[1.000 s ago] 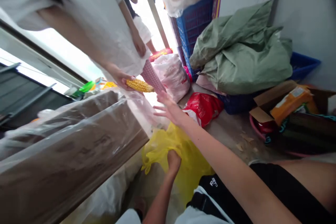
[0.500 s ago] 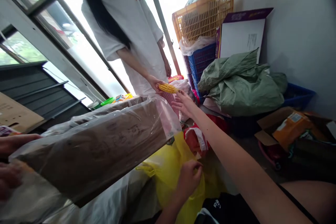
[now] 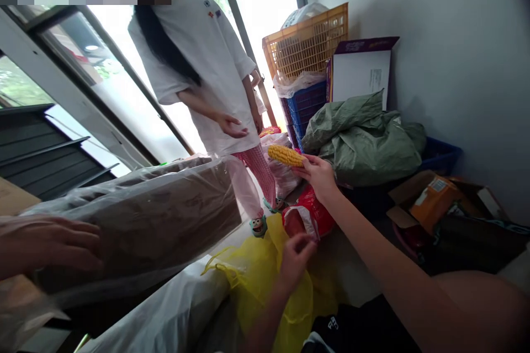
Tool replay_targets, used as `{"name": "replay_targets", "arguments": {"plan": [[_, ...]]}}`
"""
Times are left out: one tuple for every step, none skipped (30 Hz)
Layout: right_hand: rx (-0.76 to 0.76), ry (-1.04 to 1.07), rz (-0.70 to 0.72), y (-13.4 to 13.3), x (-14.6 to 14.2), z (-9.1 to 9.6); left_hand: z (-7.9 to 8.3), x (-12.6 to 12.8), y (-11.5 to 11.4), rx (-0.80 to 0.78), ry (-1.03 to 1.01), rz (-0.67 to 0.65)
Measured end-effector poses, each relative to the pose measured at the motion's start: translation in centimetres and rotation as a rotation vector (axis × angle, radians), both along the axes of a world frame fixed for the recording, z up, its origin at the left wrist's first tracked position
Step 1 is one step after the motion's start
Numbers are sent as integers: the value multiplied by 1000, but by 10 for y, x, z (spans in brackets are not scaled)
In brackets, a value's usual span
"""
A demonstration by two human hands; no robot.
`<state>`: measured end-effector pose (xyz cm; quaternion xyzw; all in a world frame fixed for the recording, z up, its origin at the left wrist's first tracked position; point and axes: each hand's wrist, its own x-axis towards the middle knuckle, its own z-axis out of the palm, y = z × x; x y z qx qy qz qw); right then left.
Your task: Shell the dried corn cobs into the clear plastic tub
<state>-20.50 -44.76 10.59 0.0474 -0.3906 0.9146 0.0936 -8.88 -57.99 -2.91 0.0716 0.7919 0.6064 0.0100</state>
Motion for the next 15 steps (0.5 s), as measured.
{"name": "replay_targets", "arguments": {"plan": [[-21,-15,11,11,14,-11,14,-11,4,153,-26,24],[-45,-27,25,21,28,-22,28,-22,9,297,-26,41],[-62,-32,45,31,42,-33,43,-32,16,414,-9,26],[-74,-32,60,40,55,-43,58,-40,26,509,15,0],[-82,-32,63,49,68,-53,70,-46,37,585,33,-45],[-92,-33,54,57,80,-62,81,-51,50,646,57,-90],[-94,-32,38,64,91,-69,90,-54,64,684,61,-154],[-79,-35,14,73,100,-75,95,-55,79,709,39,-210],[-49,-40,-21,82,109,-79,99,-55,95,730,-8,-276],[-9,-46,-66,92,117,-82,101,-55,111,749,-61,-340],[36,-52,-120,104,124,-83,102,-54,128,765,-117,-399],[80,-55,-178,119,131,-83,103,-53,146,778,-171,-453],[118,-55,-236,135,139,-82,103,-52,164,791,-222,-500],[148,-53,-285,152,146,-80,103,-51,183,803,-272,-544],[173,-53,-326,170,154,-78,104,-50,203,815,-325,-589]]}}
